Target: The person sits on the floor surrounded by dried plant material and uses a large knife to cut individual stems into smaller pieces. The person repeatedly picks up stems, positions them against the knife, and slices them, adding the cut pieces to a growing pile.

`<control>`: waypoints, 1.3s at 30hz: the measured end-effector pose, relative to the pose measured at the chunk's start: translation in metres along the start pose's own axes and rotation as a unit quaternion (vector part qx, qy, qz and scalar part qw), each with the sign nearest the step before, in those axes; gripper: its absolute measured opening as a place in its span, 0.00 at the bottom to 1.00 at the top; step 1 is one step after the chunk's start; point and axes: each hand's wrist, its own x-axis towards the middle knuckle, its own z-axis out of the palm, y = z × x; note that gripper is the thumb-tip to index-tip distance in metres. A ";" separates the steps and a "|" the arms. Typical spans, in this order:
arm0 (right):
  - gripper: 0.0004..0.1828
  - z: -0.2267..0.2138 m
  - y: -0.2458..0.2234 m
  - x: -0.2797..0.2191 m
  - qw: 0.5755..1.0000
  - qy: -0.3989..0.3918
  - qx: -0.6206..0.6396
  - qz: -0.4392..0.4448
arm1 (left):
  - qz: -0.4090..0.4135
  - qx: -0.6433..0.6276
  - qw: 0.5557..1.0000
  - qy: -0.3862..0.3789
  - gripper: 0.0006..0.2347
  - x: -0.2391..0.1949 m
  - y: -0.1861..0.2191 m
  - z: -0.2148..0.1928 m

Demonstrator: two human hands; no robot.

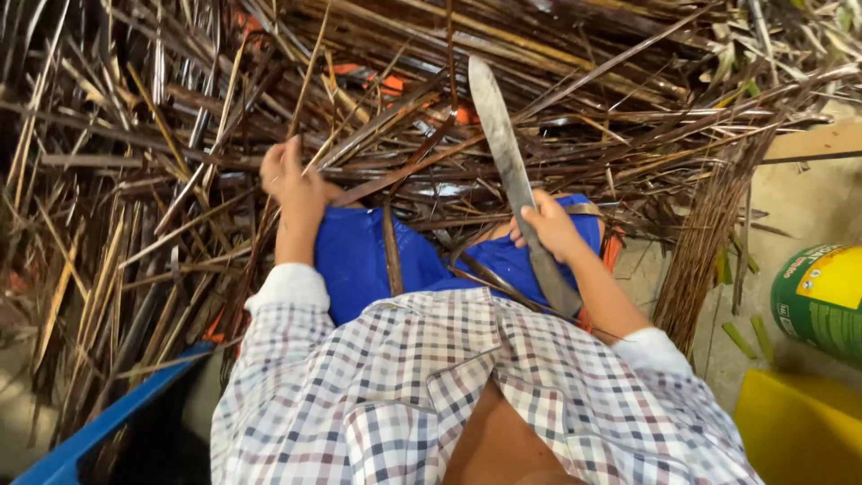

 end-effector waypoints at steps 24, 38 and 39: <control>0.13 -0.054 0.051 -0.029 0.938 -0.020 0.320 -0.129 | 0.205 0.046 0.916 -0.340 0.08 0.119 0.207 0.282; 0.12 -0.074 0.069 -0.018 0.918 -0.037 0.357 -0.168 | 0.041 -0.102 0.991 0.081 0.13 0.268 0.142 -0.050; 0.15 -0.077 0.070 -0.016 0.916 -0.039 0.365 -0.161 | 0.028 -0.161 0.976 0.146 0.10 0.260 0.138 -0.081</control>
